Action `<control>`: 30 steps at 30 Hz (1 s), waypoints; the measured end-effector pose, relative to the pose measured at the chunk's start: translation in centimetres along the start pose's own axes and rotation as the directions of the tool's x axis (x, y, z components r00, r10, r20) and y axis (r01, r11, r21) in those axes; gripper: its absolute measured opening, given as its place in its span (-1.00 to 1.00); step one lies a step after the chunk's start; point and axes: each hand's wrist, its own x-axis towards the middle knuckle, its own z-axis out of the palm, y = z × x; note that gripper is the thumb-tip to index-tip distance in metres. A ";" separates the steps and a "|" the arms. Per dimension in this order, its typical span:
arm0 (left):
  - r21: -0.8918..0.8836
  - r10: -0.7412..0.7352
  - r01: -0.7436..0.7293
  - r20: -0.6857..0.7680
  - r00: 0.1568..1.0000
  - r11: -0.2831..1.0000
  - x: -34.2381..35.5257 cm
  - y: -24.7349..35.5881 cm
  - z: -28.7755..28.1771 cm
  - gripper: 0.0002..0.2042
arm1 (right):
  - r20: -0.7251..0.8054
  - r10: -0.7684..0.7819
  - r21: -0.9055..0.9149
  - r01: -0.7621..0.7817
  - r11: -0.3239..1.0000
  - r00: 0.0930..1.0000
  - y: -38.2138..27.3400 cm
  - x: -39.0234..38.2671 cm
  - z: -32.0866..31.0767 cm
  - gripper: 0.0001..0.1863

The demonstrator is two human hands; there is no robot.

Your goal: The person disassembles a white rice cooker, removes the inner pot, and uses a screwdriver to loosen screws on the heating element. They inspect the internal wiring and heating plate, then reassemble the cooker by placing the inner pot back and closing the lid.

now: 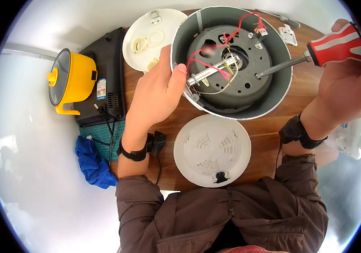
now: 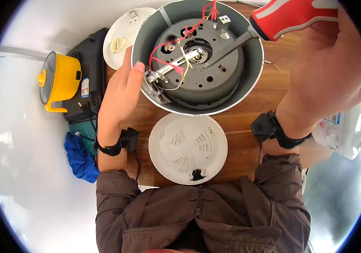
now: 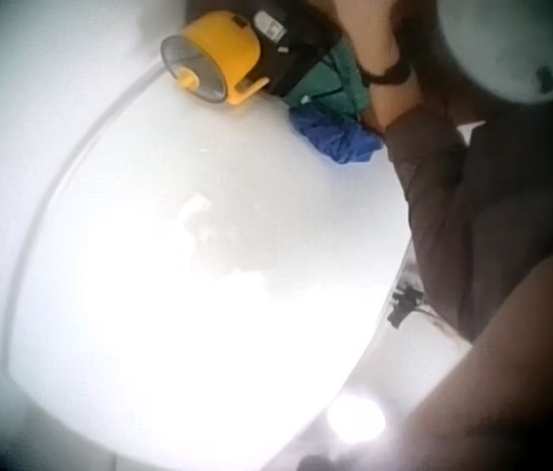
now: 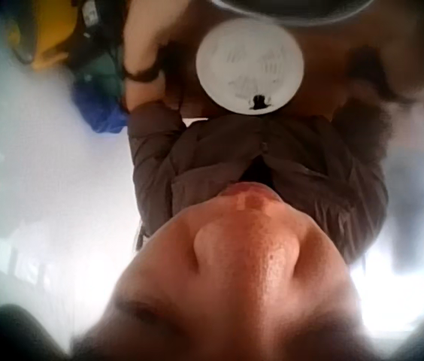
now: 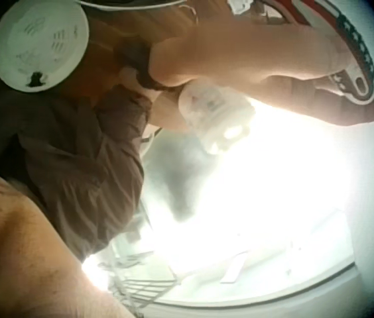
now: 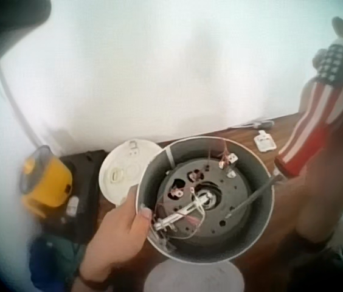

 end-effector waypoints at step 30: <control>0.231 0.242 -0.197 -0.186 0.952 0.953 -1.0 3.7 -0.6 -0.61 | 0.050 0.013 0.002 -0.013 1.000 0.999 3.4 -0.2 0.6 -0.75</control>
